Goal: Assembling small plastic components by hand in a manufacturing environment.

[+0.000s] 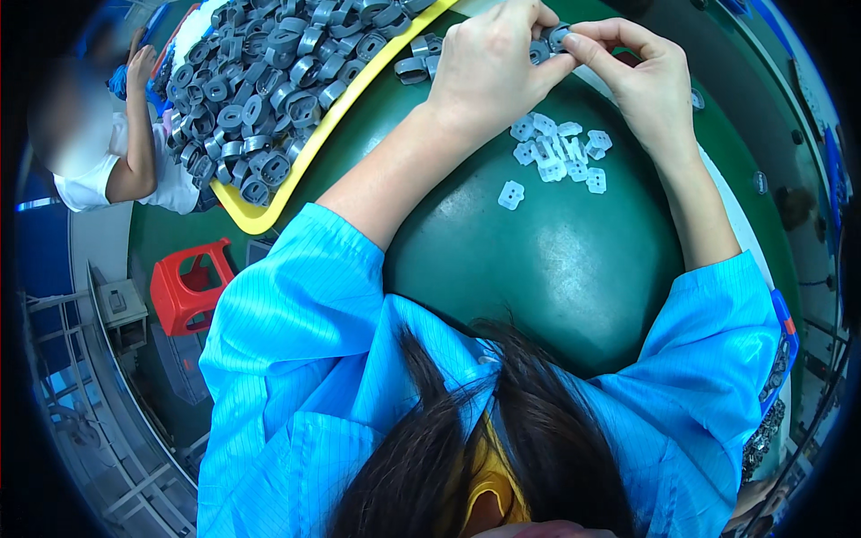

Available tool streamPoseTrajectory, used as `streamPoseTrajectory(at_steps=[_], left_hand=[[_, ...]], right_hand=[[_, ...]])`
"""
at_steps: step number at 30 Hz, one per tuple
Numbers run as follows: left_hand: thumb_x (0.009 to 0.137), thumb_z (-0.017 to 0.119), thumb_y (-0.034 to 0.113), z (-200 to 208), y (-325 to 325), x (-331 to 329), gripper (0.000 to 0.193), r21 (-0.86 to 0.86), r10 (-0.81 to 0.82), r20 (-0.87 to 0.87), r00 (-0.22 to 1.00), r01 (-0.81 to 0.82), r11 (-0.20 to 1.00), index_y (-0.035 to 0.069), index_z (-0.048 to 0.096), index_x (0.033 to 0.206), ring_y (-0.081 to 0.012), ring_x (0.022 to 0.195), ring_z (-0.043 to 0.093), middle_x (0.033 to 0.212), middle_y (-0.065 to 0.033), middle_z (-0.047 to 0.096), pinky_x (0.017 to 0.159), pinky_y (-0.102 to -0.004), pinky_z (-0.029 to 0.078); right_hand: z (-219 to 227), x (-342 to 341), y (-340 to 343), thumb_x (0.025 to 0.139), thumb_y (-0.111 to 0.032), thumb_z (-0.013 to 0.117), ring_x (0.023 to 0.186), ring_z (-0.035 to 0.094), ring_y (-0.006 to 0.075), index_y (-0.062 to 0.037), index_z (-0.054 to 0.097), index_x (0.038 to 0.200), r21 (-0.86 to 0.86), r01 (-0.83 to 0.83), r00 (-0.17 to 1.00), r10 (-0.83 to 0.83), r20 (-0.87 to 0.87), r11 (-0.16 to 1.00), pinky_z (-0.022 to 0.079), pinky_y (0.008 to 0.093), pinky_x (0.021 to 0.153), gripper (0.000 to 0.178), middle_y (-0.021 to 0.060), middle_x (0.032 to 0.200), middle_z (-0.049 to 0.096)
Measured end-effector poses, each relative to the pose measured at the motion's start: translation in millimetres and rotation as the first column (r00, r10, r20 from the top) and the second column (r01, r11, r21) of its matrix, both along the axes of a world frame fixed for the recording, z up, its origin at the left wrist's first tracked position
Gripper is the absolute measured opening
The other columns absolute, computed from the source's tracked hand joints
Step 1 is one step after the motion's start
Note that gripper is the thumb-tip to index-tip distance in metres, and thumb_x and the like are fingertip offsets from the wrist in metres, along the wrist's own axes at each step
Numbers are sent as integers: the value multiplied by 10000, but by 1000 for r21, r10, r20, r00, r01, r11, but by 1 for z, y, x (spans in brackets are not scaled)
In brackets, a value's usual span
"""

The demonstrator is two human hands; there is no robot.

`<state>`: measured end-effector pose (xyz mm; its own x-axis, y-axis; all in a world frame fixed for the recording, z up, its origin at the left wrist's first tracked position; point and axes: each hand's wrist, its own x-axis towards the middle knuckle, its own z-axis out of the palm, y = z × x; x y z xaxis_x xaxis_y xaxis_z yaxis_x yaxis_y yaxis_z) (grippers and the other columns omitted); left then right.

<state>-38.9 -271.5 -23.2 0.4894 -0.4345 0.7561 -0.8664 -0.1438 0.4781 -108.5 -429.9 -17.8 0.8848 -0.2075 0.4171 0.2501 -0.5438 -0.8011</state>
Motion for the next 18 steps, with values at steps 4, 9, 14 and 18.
streamPoseTrajectory(at_steps=[4,9,14,18], left_hand=[[721,763,82,-2,-3,2,258,7,-18,-116,993,19,1000,13,584,893,-280,692,649,774,-140,626,628,-345,519],[711,767,79,-6,-6,9,259,-3,0,385,923,1,1000,26,577,878,-315,759,608,817,-143,584,648,-365,493],[705,780,95,-4,-7,11,286,3,-48,418,907,51,999,23,583,899,-320,784,589,841,-140,569,674,-379,485],[720,784,132,4,6,12,292,92,-266,108,958,257,962,35,631,949,-298,776,591,862,-125,566,663,-351,491]], right_hand=[[4,1,1,873,-141,675,750,587,51,-7,705,991,-100,22,1000,-20,20,995,475,192,686,181,10,800,659],[18,3,4,791,-35,697,759,604,89,1,640,993,645,144,942,96,-321,751,491,207,658,213,55,885,653],[2,2,-16,882,-154,641,713,595,62,-35,671,1041,555,-145,924,313,-220,819,493,194,678,201,16,862,657],[15,-3,-23,829,-98,686,723,623,85,-14,666,1010,550,-108,876,341,-341,828,519,212,707,200,47,843,667]])
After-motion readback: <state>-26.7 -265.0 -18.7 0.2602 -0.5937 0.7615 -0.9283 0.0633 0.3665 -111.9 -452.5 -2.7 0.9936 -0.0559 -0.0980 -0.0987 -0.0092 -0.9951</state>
